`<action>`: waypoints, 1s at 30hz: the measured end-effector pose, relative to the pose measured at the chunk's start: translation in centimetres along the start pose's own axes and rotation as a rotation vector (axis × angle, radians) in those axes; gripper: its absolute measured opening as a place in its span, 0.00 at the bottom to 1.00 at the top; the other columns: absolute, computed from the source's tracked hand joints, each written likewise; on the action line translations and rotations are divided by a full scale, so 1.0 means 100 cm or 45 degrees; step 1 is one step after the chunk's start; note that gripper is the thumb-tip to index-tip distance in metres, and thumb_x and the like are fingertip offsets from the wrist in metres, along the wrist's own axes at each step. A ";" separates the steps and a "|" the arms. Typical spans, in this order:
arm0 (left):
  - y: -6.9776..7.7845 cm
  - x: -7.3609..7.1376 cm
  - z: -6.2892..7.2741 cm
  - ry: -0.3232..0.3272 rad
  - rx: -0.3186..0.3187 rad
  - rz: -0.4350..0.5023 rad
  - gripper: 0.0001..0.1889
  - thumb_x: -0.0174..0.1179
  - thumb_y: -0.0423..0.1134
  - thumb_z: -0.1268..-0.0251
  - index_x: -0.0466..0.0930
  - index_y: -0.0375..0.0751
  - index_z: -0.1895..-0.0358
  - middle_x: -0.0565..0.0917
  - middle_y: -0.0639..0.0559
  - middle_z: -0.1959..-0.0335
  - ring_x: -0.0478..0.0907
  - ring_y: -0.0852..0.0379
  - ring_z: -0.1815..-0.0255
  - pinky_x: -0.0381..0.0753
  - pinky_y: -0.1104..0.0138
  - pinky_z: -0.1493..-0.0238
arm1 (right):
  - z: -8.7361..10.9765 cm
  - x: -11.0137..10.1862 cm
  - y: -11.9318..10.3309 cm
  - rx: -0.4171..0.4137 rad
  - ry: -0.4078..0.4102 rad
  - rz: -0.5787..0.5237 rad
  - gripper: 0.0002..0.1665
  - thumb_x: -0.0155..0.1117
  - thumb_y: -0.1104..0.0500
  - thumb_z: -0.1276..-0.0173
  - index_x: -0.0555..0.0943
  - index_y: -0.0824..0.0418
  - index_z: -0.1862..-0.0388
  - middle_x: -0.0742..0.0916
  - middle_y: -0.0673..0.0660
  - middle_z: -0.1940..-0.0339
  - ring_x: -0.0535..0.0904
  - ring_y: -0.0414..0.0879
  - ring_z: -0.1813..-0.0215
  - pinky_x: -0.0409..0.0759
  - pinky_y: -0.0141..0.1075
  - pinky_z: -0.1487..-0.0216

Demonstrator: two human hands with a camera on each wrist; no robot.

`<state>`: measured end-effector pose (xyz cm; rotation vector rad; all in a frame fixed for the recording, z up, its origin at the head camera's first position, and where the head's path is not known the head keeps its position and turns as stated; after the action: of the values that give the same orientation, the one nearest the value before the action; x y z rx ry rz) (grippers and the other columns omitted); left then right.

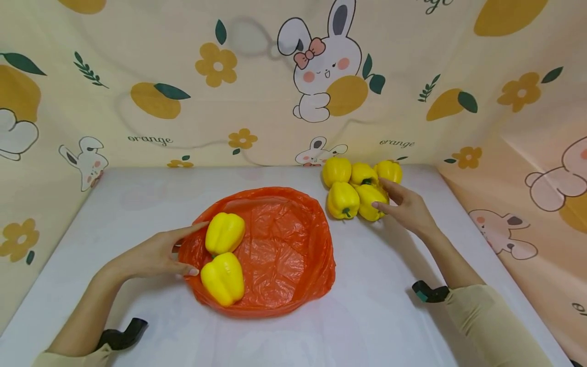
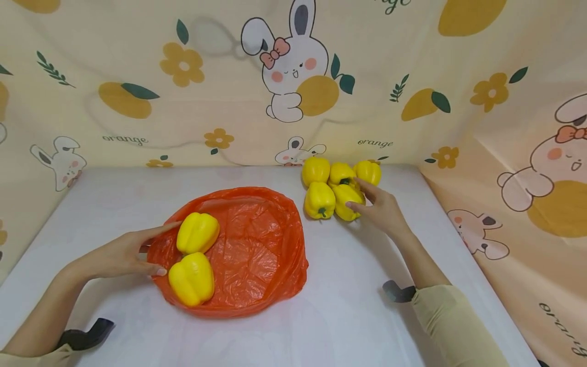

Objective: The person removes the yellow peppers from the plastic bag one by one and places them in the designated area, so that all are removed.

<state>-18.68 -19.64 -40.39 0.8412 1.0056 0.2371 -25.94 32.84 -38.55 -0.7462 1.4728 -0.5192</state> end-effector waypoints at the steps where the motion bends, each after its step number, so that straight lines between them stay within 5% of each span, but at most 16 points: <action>1: 0.000 0.000 0.000 0.001 0.002 -0.003 0.51 0.74 0.55 0.48 0.58 0.45 0.22 0.65 0.34 0.27 0.67 0.38 0.36 0.80 0.47 0.43 | 0.000 -0.001 -0.002 -0.006 0.018 -0.012 0.46 0.69 0.45 0.34 0.64 0.58 0.23 0.69 0.62 0.25 0.63 0.61 0.25 0.65 0.55 0.29; 8: -0.001 0.000 -0.001 0.013 0.013 -0.027 0.52 0.75 0.56 0.49 0.58 0.44 0.22 0.66 0.34 0.28 0.67 0.37 0.35 0.76 0.44 0.40 | 0.000 -0.003 -0.023 -0.084 0.111 0.056 0.41 0.71 0.44 0.36 0.70 0.51 0.26 0.74 0.59 0.28 0.65 0.62 0.26 0.64 0.62 0.30; 14: -0.001 0.000 -0.002 0.016 0.009 -0.027 0.52 0.75 0.56 0.50 0.58 0.45 0.23 0.67 0.35 0.29 0.68 0.38 0.36 0.77 0.44 0.41 | -0.001 0.005 -0.047 -0.232 0.141 -0.004 0.36 0.75 0.52 0.37 0.75 0.54 0.30 0.78 0.56 0.32 0.67 0.57 0.27 0.65 0.61 0.31; 24: 0.000 0.001 -0.002 0.006 -0.013 -0.017 0.52 0.75 0.56 0.50 0.58 0.46 0.22 0.67 0.34 0.28 0.67 0.38 0.36 0.77 0.44 0.42 | 0.002 0.039 -0.090 -0.404 0.024 -0.068 0.36 0.76 0.68 0.43 0.77 0.62 0.34 0.78 0.61 0.32 0.69 0.57 0.28 0.64 0.59 0.29; 30: -0.002 0.001 -0.002 0.010 -0.022 -0.032 0.52 0.75 0.56 0.50 0.58 0.46 0.22 0.67 0.34 0.28 0.65 0.35 0.32 0.75 0.42 0.40 | 0.002 0.063 -0.111 -0.534 -0.074 -0.081 0.36 0.76 0.65 0.42 0.77 0.59 0.33 0.78 0.59 0.32 0.70 0.52 0.28 0.69 0.55 0.31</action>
<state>-18.82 -19.58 -40.65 0.8120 1.0198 0.2274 -23.95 20.80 -34.91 -1.1295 1.5255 -0.2324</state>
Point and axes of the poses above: each hand's wrist, its own z-axis away from the middle knuckle, its own x-axis out of the palm, y = z × x, the point moved 6 cm from there along -z, towards the middle knuckle
